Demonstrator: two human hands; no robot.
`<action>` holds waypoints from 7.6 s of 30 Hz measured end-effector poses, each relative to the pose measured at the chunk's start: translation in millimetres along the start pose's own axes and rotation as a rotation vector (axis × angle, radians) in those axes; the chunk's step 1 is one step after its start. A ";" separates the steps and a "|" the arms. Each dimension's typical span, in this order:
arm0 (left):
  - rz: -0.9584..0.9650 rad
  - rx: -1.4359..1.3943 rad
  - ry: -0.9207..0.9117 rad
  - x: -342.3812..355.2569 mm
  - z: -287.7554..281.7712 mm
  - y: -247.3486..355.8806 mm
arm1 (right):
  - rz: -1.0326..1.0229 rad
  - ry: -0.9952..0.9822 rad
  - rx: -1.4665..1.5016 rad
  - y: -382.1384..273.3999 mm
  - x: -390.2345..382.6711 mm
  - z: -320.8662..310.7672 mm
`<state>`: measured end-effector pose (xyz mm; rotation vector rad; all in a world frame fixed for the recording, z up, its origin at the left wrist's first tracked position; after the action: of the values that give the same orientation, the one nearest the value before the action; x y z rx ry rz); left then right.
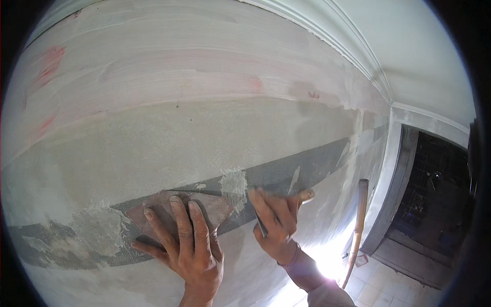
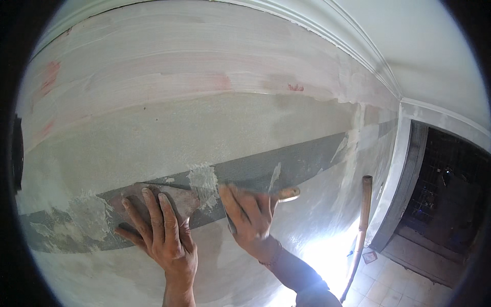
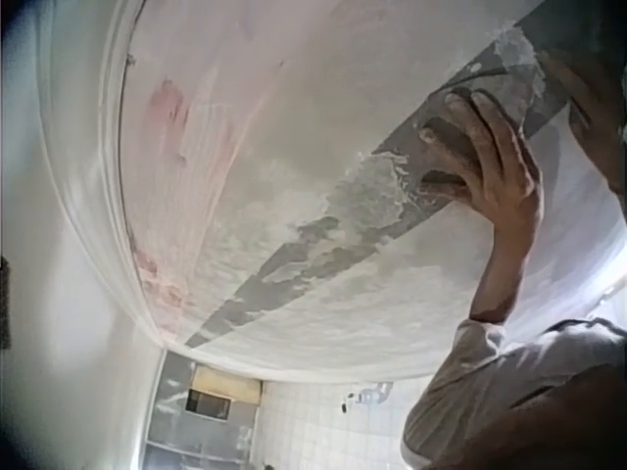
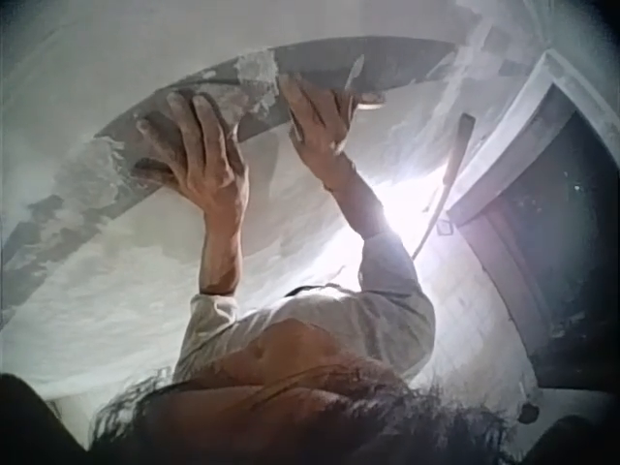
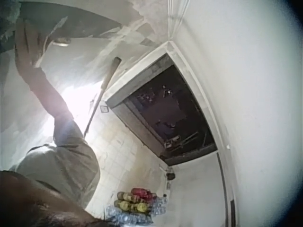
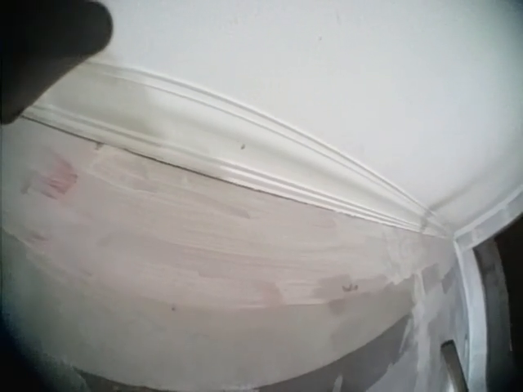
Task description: Apply plaster and smooth the surface of a wall using a putty knife and sandpaper.
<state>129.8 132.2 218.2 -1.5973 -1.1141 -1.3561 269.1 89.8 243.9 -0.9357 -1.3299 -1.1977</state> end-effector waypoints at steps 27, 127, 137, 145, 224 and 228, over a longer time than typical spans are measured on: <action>-0.024 0.001 0.015 5.7 -4.5 9.8 | 0.010 -0.002 0.023 5.4 -3.2 -2.2; -0.250 -0.743 0.144 27.0 -65.2 9.0 | 1.779 -0.704 0.927 43.6 -367.9 -128.1; 0.276 0.072 0.476 23.9 -18.5 38.7 | 1.727 -0.620 0.957 40.6 -387.1 -135.7; 0.269 0.192 0.166 17.1 0.3 34.5 | 1.743 -0.604 0.899 43.9 -384.0 -133.0; 0.304 0.285 -0.244 35.9 13.6 40.6 | 0.692 -0.071 0.675 44.6 -97.7 -66.6; -0.016 0.034 0.127 42.1 -1.3 28.2 | 0.599 -0.104 0.715 59.1 -94.4 -70.1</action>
<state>158.4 127.5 259.9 -1.4602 -1.0697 -1.4212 352.4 41.5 154.2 -0.7779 -1.2871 -0.1813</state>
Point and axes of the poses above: each hand's wrist, its own x-axis towards the middle knuckle, its own z-axis out of the palm, y = z × x, the point moved 4 cm from there along x, towards the middle knuckle, and after that the axes turned 6 degrees about x, right-handed, at the moved point
